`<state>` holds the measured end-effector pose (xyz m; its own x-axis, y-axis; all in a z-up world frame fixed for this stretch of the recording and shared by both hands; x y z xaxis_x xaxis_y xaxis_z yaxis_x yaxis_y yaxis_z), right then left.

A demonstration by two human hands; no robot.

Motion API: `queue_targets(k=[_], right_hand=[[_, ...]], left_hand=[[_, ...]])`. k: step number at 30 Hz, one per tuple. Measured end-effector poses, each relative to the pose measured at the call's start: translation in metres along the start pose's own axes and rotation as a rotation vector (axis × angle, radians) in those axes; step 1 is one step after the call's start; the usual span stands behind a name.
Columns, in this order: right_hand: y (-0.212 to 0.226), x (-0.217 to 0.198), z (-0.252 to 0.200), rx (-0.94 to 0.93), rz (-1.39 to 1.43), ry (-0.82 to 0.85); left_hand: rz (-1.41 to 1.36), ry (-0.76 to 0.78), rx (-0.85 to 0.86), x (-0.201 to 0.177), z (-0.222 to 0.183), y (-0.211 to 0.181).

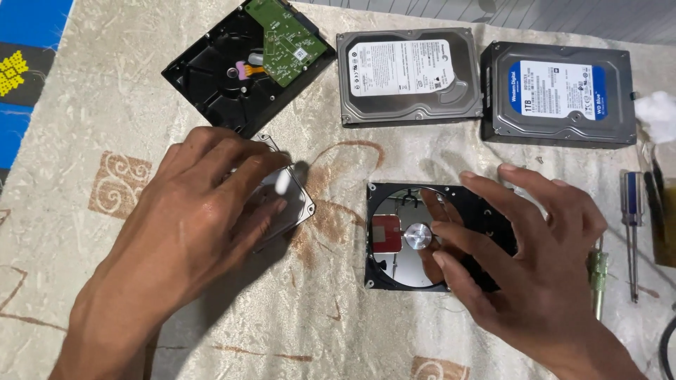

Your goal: Cleaning internal hard drive platters and reassembling the spindle and motor components using a screwdriver.

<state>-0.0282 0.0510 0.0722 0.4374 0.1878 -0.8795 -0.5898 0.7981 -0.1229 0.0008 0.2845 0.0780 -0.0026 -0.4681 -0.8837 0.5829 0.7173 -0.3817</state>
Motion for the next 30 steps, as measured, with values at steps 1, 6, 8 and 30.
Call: queue_targets(k=[1, 6, 8, 30], right_hand=[[-0.001, 0.001, -0.001, 0.000, 0.003, -0.015], [0.001, 0.001, 0.001, -0.006, 0.029, -0.016], [0.002, 0.003, -0.001, 0.004, 0.052, -0.006], [0.004, 0.017, -0.012, -0.019, 0.144, 0.061]], left_hand=[[-0.002, 0.001, -0.001, 0.000, 0.000, 0.000], [0.000, 0.011, -0.007, 0.001, 0.000, -0.002], [0.007, 0.014, -0.015, 0.001, 0.000, -0.001], [-0.025, 0.013, -0.018, 0.000, 0.001, -0.003]])
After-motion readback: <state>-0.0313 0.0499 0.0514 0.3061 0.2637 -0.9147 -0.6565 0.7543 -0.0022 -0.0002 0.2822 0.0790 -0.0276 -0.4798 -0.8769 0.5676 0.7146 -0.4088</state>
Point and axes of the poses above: each hand's wrist, its own z-axis towards the middle knuckle, its own x-axis out of the palm, y = z × x, the point moved 9 cm from there along z, towards the middle knuckle, and after that the axes turned 11 degrees about -z, right-handed, at the moved point
